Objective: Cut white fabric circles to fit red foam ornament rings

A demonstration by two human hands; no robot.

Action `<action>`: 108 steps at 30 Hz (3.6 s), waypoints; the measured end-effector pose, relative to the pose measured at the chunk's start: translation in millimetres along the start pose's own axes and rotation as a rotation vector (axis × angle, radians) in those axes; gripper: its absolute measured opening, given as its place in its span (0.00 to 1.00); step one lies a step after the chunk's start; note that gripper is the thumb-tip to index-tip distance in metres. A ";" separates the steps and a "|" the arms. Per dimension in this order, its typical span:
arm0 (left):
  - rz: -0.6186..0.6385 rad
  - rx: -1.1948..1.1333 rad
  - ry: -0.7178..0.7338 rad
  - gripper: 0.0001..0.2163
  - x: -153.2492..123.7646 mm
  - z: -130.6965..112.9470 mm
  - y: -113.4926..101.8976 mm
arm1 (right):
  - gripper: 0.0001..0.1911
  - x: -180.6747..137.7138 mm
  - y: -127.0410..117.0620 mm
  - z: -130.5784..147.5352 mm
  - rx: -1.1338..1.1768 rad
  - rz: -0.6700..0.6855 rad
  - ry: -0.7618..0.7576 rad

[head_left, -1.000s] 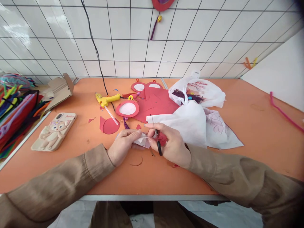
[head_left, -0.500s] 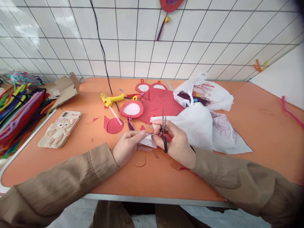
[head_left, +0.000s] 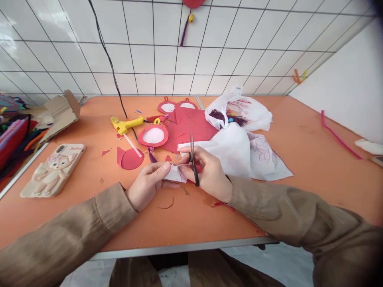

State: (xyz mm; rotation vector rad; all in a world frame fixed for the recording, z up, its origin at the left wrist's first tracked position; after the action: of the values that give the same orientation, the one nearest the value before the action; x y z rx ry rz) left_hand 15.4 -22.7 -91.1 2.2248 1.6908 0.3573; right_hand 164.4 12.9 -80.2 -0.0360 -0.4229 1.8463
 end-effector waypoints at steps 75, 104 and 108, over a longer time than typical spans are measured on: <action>-0.327 -0.145 0.119 0.07 10.0 -21.7 -26.2 | 0.26 3.3 -27.7 26.1 -0.193 0.246 -0.223; -0.252 -0.150 0.166 0.12 7.1 -17.1 -16.8 | 0.23 13.5 -40.1 36.3 -0.792 0.538 -0.109; -0.223 -0.142 0.159 0.12 6.6 -16.5 -15.8 | 0.22 14.7 -38.4 32.2 -0.723 0.571 -0.083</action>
State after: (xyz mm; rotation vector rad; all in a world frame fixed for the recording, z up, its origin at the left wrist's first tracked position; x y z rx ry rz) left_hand -3.2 -10.7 -82.3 1.9279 1.9078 0.5913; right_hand 187.3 27.7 -35.6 -0.6284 -1.2185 2.1489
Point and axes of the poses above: each hand's wrist, its own x-axis towards the middle knuckle, its own y-axis out of the palm, z = x × y, the point moved 4 cm from there along x, towards the middle knuckle, and after that the axes turned 13 degrees about y, right-handed, at the moved point
